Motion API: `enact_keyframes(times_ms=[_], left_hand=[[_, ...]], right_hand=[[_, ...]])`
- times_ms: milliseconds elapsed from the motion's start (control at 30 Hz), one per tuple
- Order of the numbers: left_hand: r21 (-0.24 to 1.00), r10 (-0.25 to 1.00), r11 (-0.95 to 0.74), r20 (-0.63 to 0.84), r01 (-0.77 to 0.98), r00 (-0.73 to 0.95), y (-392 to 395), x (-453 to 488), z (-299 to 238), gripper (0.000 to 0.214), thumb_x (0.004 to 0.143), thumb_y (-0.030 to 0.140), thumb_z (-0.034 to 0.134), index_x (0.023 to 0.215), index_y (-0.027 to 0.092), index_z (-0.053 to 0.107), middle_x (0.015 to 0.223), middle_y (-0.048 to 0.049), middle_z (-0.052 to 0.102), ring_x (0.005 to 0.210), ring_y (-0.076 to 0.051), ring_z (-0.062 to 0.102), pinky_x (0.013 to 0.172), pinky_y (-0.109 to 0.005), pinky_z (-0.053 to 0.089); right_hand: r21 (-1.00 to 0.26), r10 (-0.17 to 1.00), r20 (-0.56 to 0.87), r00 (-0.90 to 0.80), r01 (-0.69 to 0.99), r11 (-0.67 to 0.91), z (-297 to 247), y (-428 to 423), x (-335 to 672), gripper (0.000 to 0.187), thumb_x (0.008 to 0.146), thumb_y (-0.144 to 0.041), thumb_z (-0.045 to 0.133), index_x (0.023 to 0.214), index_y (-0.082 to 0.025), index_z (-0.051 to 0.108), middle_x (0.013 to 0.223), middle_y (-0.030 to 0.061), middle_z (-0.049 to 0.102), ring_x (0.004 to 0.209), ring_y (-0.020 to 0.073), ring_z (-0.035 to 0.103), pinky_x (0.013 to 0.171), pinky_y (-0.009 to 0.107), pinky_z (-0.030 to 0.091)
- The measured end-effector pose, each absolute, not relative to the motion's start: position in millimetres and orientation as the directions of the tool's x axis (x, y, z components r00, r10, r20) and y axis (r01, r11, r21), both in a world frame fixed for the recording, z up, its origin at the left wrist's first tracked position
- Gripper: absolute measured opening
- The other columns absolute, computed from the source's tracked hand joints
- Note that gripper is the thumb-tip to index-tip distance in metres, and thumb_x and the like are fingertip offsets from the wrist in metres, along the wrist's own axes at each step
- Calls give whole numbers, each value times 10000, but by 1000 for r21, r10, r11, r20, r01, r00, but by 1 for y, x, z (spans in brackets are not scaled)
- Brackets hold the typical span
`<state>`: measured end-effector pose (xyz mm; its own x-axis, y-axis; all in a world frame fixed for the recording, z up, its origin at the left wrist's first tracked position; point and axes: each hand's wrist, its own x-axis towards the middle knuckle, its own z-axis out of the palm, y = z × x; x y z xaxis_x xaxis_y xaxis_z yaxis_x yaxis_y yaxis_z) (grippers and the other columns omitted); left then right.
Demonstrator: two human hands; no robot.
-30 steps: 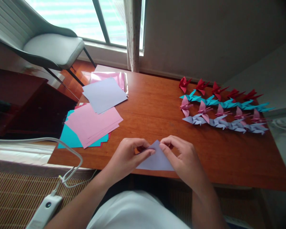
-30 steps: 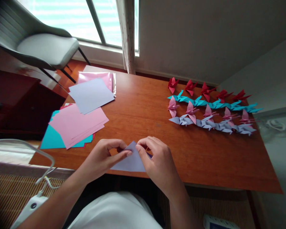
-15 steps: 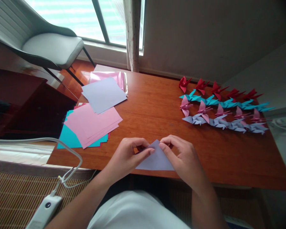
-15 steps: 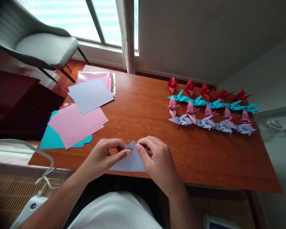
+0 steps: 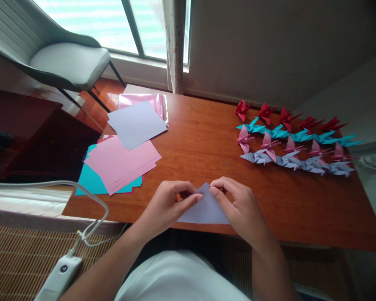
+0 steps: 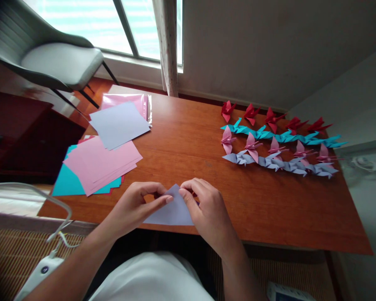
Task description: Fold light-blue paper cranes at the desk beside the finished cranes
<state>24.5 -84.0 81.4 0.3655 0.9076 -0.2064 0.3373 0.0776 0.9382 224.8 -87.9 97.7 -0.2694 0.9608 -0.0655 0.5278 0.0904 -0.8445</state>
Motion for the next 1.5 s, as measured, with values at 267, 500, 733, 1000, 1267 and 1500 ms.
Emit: enact_keyframes(times_ms=[267,500,733,1000,1267,1500], left_hand=[[937,932,27,-150,349,329,-85,24,90,200,890,299,675,755,153,695,682,-2,680,611,-101,557,589,-188,420],[942,952,12,-113,334,284,-86,17,96,156,883,269,688,769,163,695,710,-5,705,632,-107,609,604,-182,463],[929,962,-50,-54,366,269,-88,16,99,130,869,249,710,766,169,705,700,3,720,609,-99,622,586,-173,468],[909,958,-103,-18,403,285,-88,14,103,94,859,229,725,777,184,720,724,9,748,612,-100,658,590,-170,483],[909,954,-118,-8,399,300,-88,12,102,63,848,212,744,792,187,732,717,35,745,611,-74,661,587,-140,475],[928,947,-51,-72,368,314,-87,10,101,66,852,236,739,807,190,749,724,31,750,613,-87,662,587,-162,482]], right_hand=[[-857,982,-55,-178,513,45,101,-87,232,183,970,-295,552,841,-209,650,840,23,682,788,169,628,706,257,474],[-875,997,-52,-51,484,-21,100,-87,248,181,949,-350,597,855,-219,679,871,16,695,796,168,642,706,255,488],[-886,997,-71,-24,461,-52,100,-90,249,183,937,-370,620,864,-217,689,875,26,697,794,176,649,709,263,505],[-891,996,-89,-25,449,-69,101,-90,252,188,931,-384,628,870,-219,693,864,28,698,773,179,657,726,278,525],[-885,994,-97,-47,461,-65,103,-91,257,158,924,-366,645,868,-230,703,861,10,700,764,163,654,692,256,504],[-876,991,-114,-64,477,-70,104,-89,259,165,916,-364,654,834,-231,708,809,-5,699,724,152,646,656,243,486]])
